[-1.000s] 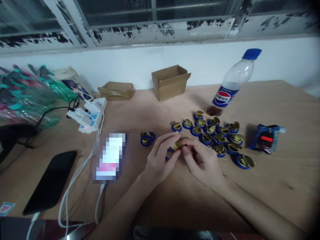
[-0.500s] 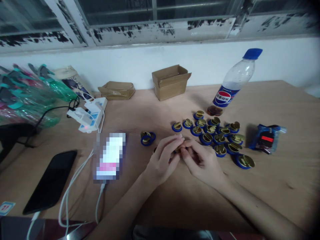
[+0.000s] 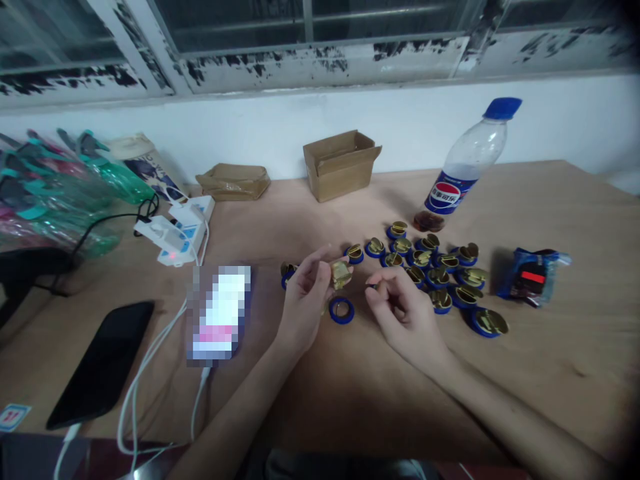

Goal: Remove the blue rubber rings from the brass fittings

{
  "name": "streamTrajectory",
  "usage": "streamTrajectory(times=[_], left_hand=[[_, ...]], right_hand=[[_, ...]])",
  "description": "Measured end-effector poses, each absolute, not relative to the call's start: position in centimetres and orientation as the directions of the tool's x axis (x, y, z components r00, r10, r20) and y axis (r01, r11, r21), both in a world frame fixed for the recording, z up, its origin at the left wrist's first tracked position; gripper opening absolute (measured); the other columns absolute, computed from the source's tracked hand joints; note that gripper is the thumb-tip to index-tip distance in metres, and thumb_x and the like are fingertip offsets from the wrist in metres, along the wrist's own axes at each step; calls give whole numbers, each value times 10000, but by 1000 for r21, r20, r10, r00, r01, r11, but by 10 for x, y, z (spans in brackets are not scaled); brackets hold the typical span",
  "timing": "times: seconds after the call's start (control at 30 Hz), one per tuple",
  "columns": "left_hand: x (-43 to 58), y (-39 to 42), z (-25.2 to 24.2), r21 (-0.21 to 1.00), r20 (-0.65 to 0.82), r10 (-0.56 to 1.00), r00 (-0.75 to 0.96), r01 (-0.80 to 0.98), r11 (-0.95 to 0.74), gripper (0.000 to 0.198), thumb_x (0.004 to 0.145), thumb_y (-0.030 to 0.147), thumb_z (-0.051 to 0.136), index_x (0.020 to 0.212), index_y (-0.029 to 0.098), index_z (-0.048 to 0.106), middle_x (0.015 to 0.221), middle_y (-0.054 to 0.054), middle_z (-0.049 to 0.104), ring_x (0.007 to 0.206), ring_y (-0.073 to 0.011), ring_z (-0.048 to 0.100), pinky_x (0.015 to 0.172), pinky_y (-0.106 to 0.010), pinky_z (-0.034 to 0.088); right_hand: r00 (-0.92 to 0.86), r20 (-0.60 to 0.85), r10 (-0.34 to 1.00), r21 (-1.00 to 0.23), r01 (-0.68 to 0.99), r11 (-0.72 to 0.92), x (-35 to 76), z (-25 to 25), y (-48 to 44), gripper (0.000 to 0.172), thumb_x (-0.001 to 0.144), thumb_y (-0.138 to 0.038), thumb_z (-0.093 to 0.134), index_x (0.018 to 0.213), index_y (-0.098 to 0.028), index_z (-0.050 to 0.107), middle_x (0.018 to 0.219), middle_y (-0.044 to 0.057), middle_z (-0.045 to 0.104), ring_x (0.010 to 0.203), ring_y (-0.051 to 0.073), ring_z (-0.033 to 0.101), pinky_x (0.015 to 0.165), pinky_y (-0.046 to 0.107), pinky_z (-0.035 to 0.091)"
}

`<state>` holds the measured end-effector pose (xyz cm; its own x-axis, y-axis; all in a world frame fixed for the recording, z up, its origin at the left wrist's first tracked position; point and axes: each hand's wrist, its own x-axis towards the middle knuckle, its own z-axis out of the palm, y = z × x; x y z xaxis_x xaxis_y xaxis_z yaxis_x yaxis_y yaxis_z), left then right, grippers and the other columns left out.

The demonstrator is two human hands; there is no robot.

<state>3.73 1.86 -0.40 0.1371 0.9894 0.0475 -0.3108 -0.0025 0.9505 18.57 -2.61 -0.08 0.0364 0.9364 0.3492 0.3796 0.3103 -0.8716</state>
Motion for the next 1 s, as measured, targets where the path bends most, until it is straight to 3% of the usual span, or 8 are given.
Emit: streamTrajectory(times=[0.17,0.43,0.67,0.8,0.9,1.0], left_hand=[[38,18,-4,906,15,975,223,-416,81,374,890,418,560,1178,178,563,1081,-119,704,1007,-220,681,831,-347,555],[37,15,-4,948,43,957,286,-315,51,346,858,447,596,1126,229,625,1000,-61,685,915,-162,663,764,-279,548],[38,13,-1,983,84,958,273,-183,-34,265,856,378,610,1052,212,675,945,-61,698,849,-162,663,758,-312,556],[37,16,2,986,163,971,174,-67,-153,208,801,289,668,991,205,678,926,-46,697,838,-156,666,749,-296,558],[30,22,2,961,277,961,-11,-3,-277,296,722,248,740,996,196,644,1041,-59,684,900,-175,675,759,-302,570],[19,29,1,908,392,916,-90,199,-369,374,755,273,722,1103,205,604,1099,-72,676,970,-189,670,834,-339,557]], right_hand=[[-7,346,938,-851,419,317,182,-4,-25,139,873,-263,548,980,-218,472,568,-101,327,474,80,363,477,211,329],[8,353,935,-824,476,307,185,-6,-24,262,833,-321,626,1004,-228,451,568,-113,332,470,76,357,497,215,333],[47,431,901,-777,526,344,188,-3,-21,146,891,-291,568,981,-221,477,566,-101,330,471,75,365,482,205,331],[53,430,901,-767,548,334,188,-2,-22,126,900,-289,550,980,-218,483,577,-91,360,471,78,389,469,203,337],[57,404,913,-772,557,307,188,-1,-24,69,932,-277,475,956,-217,500,667,-37,514,573,103,501,533,219,399],[52,380,924,-768,574,284,188,-1,-25,90,939,-261,437,935,-216,516,733,-3,581,622,122,548,538,227,413]])
